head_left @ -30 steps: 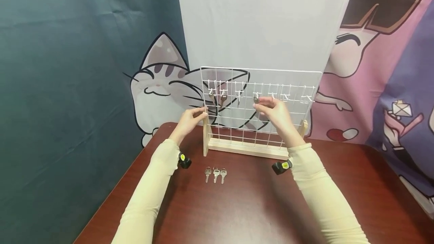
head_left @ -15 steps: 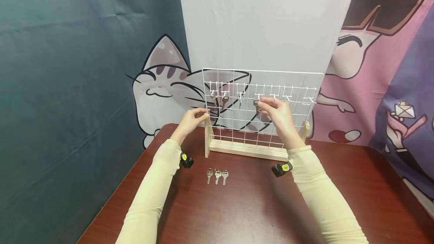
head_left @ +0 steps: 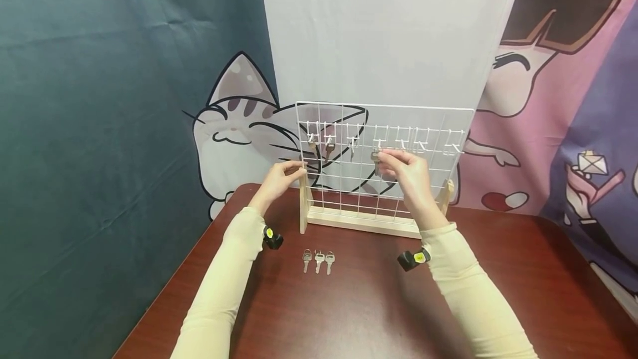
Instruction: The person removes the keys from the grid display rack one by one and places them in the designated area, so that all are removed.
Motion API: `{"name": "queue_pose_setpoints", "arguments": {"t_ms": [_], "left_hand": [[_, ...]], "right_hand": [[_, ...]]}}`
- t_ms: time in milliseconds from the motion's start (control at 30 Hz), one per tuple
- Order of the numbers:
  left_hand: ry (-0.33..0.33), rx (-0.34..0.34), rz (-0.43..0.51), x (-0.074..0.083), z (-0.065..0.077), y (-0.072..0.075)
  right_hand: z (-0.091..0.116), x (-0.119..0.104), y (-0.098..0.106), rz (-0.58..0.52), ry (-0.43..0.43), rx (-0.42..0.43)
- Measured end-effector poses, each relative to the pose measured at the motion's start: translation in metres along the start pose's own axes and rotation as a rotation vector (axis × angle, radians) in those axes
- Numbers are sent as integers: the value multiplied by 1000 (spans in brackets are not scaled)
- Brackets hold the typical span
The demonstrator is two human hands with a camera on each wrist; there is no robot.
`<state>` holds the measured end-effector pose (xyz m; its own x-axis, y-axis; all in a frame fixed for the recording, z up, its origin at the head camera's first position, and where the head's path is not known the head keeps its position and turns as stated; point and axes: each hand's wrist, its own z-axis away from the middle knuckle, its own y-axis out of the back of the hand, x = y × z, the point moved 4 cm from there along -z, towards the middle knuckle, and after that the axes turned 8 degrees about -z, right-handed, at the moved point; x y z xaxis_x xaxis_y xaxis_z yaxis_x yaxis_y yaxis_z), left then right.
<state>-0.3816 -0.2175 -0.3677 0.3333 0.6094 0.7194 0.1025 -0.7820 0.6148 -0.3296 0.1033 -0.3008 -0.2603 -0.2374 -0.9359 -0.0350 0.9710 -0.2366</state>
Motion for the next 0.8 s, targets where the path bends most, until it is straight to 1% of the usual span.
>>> {"name": "queue_pose_setpoints", "arguments": {"t_ms": [133,300,467,600,700,800], "left_hand": [[-3,-10,2,0,-1,-1],[0,-18,7,-2,-1,-2],[14,-19,18,-2,0,0],[14,-20,19,-3,-2,1],[13,-19,17,-5,-3,1],[21,-20,10,-4,-2,1]], "right_hand": [[2,-2,0,-25,2,12],[8,-6,-3,12,9,2],[14,-5,-6,73,-19,-37],[19,0,-6,91,-13,-78],[22,6,-4,118,-8,-112],[26,10,-2,165,-29,-138]]}}
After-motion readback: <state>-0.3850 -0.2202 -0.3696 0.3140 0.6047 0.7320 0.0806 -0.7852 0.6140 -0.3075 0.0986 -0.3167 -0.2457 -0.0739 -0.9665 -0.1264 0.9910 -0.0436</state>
